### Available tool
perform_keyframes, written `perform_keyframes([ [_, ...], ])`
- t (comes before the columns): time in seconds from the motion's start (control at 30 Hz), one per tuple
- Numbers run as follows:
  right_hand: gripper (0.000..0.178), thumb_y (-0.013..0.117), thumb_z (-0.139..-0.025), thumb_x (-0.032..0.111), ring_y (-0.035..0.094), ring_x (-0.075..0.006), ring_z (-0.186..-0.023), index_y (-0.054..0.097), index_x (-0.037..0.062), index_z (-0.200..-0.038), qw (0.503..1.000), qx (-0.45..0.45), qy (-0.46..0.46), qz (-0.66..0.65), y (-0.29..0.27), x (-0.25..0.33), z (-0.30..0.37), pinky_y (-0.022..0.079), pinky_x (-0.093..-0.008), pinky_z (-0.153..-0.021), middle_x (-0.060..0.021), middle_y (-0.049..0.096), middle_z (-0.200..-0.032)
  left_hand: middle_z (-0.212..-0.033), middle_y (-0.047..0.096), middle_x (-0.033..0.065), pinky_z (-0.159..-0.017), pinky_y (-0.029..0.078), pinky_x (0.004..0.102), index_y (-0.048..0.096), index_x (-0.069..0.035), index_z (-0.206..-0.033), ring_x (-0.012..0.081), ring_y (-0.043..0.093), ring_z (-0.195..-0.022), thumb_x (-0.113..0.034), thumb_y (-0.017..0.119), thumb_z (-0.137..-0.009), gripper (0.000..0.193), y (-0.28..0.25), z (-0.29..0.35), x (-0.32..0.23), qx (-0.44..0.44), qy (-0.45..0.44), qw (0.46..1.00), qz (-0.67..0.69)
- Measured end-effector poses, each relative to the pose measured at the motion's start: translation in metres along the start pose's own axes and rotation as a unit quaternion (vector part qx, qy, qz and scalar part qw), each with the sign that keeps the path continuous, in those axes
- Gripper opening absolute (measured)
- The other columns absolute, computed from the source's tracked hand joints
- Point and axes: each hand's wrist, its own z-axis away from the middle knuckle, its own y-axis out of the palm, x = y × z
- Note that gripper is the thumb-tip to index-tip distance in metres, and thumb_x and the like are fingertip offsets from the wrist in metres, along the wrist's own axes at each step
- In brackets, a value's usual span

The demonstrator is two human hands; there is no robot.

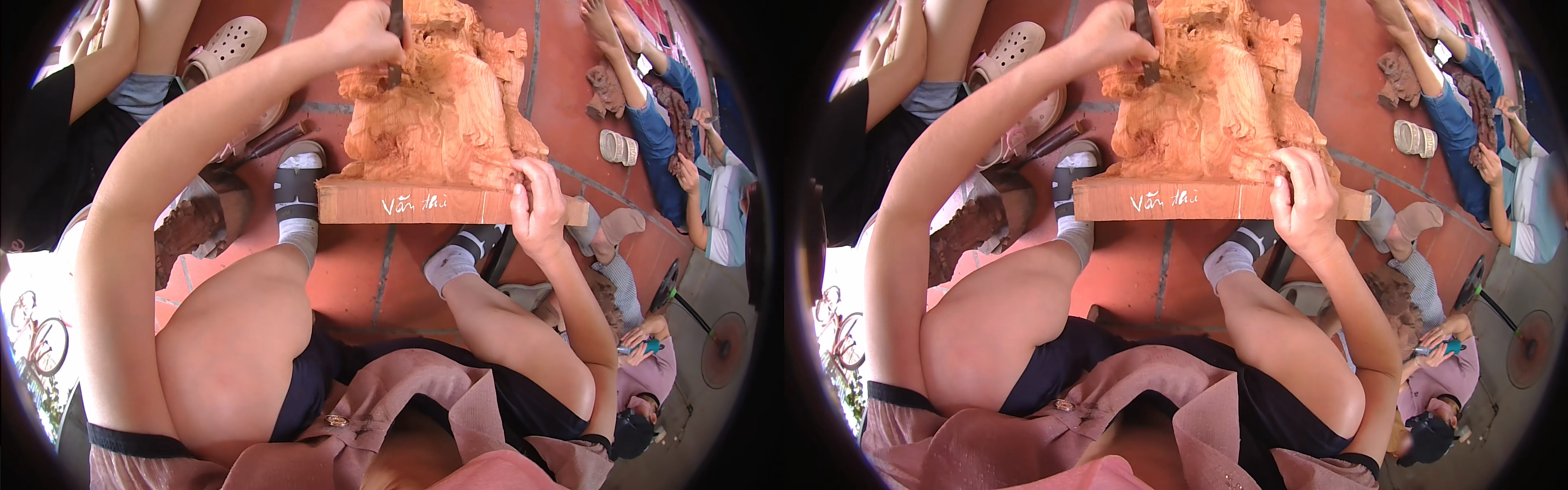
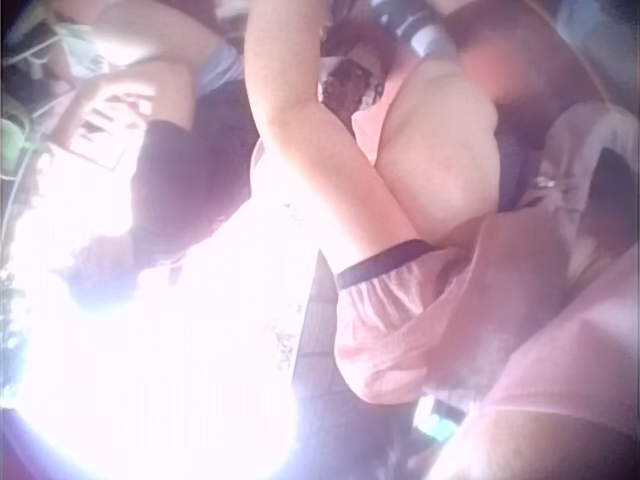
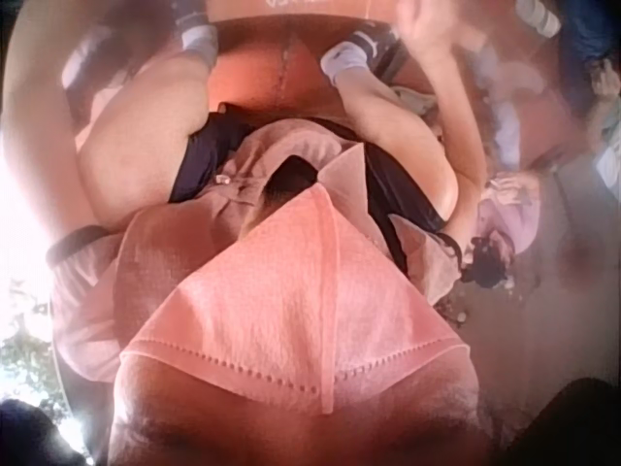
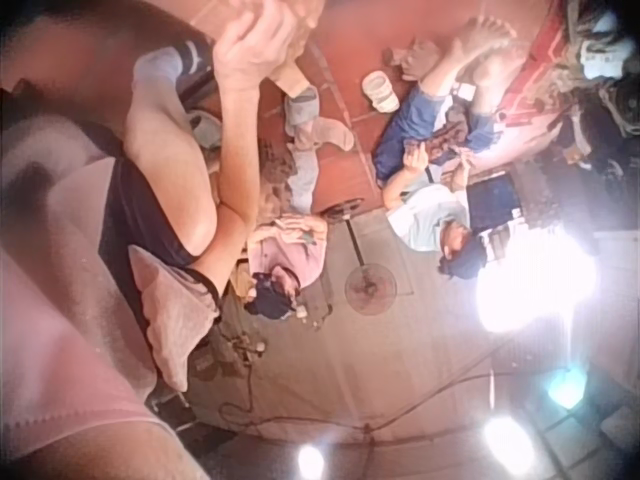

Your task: The person carves a wooden sculpture using a chisel and mallet. They hold the sculpture with one hand and strike the chisel with the other, shaping the wood. The person occasionally adjusts the sculpture's position to access different areas.

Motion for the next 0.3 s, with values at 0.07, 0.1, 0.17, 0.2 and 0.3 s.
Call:
perform_keyframes([
  [0.07,0.033,0.056,-0.077,-0.001,0.060,-0.0348,-0.094,0.057,0.0019,-0.110,1.000,0.003,0.006,-0.008,0.001,-0.001,0.000,0.050,-0.0404,-0.081,-0.0172,0.058,-0.105,-0.067,0.066,0.0092,-0.063,0.051,0.0321,0.067,0.000,-0.075,0.0177,0.064,-0.064,-0.008,0.076,-0.064,0.016,-0.002,-0.002,-0.001,-0.061,-0.003,0.985,-0.159],
  [0.1,0.033,0.056,-0.077,-0.001,0.060,-0.0349,-0.094,0.057,0.0019,-0.110,1.000,0.005,0.013,-0.003,-0.001,0.001,0.001,0.050,-0.0404,-0.081,-0.0172,0.058,-0.105,-0.065,0.065,0.0109,-0.062,0.051,0.0329,0.067,0.000,-0.072,0.0189,0.064,-0.063,-0.011,0.077,-0.062,0.018,0.001,0.001,-0.003,-0.053,0.008,0.987,-0.151],
  [0.17,0.033,0.056,-0.078,-0.001,0.060,-0.0349,-0.094,0.057,0.0021,-0.110,1.000,0.006,0.016,0.001,-0.003,0.003,0.000,0.050,-0.0405,-0.081,-0.0171,0.058,-0.105,-0.062,0.063,0.0131,-0.060,0.050,0.0347,0.067,-0.001,-0.068,0.0213,0.064,-0.061,-0.016,0.079,-0.060,0.021,0.015,0.003,0.003,-0.038,0.055,0.997,-0.041],
  [0.2,0.033,0.056,-0.078,-0.001,0.060,-0.0349,-0.095,0.057,0.0022,-0.110,1.000,0.005,0.013,0.001,-0.003,0.003,-0.001,0.050,-0.0406,-0.082,-0.0171,0.058,-0.105,-0.062,0.064,0.0126,-0.061,0.051,0.0345,0.067,-0.001,-0.069,0.0213,0.064,-0.061,-0.016,0.079,-0.060,0.021,0.013,0.000,0.009,-0.049,0.044,0.995,-0.075],
  [0.3,0.032,0.056,-0.079,0.000,0.060,-0.0350,-0.096,0.057,0.0026,-0.110,1.000,0.002,0.004,0.006,-0.001,0.000,0.000,0.049,-0.0408,-0.084,-0.0176,0.058,-0.106,-0.070,0.069,0.0103,-0.066,0.052,0.0314,0.069,-0.003,-0.074,0.0210,0.065,-0.067,-0.013,0.073,-0.068,0.012,0.003,-0.007,-0.002,-0.063,-0.016,0.989,-0.135],
])
